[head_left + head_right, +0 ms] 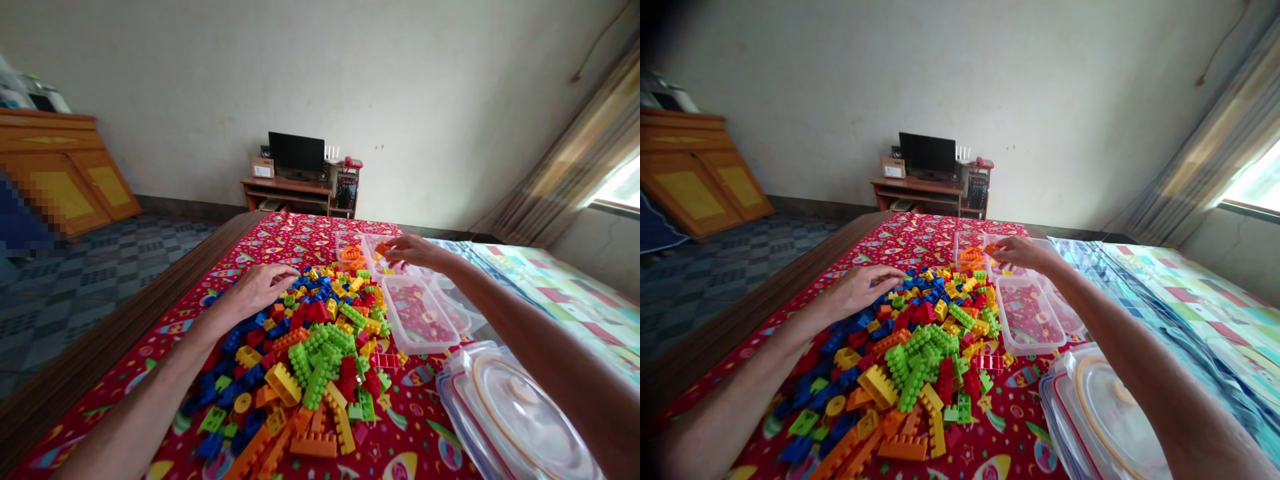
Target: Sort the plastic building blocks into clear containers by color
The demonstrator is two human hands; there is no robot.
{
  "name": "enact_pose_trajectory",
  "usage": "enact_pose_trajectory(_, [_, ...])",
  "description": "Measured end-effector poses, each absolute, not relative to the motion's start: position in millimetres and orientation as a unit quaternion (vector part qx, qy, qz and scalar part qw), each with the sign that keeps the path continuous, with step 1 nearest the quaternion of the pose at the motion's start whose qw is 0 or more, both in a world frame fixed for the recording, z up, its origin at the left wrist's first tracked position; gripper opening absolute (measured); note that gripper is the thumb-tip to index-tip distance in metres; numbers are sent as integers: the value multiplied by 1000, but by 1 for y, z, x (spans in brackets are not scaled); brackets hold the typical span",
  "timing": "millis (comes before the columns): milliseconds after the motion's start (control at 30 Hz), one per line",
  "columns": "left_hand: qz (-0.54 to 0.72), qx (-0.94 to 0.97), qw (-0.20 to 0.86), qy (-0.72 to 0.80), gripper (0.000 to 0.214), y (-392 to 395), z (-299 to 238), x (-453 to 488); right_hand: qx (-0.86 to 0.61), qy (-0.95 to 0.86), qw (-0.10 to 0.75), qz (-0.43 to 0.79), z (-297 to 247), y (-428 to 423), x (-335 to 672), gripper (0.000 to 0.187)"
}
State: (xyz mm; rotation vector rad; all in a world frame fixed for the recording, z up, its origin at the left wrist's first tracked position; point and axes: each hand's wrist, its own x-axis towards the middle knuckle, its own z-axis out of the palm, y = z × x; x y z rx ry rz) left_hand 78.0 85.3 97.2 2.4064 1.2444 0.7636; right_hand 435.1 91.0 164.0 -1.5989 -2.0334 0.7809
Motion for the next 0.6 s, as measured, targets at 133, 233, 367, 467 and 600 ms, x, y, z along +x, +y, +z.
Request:
enact_pose_trajectory(133, [281, 836, 167, 440, 41, 91, 95, 67, -560, -731, 245, 304, 158, 87, 441, 31])
enact_pose_trajectory(233, [295, 831, 171, 439, 41, 94, 93, 64, -580, -749, 215, 234, 154, 96, 439, 29])
enact_pose_trajectory(367, [286, 831, 159, 449, 42, 92, 95, 66, -619, -762, 148, 120, 147, 122, 419, 25])
enact_pose_trajectory(467, [283, 832, 155, 451, 41, 88, 100, 68, -662, -729, 153, 87, 139, 143, 401, 31])
enact_pose_trajectory(600, [283, 834, 139, 453, 42, 86, 103, 67, -675, -693, 239, 85, 131, 156, 383, 34])
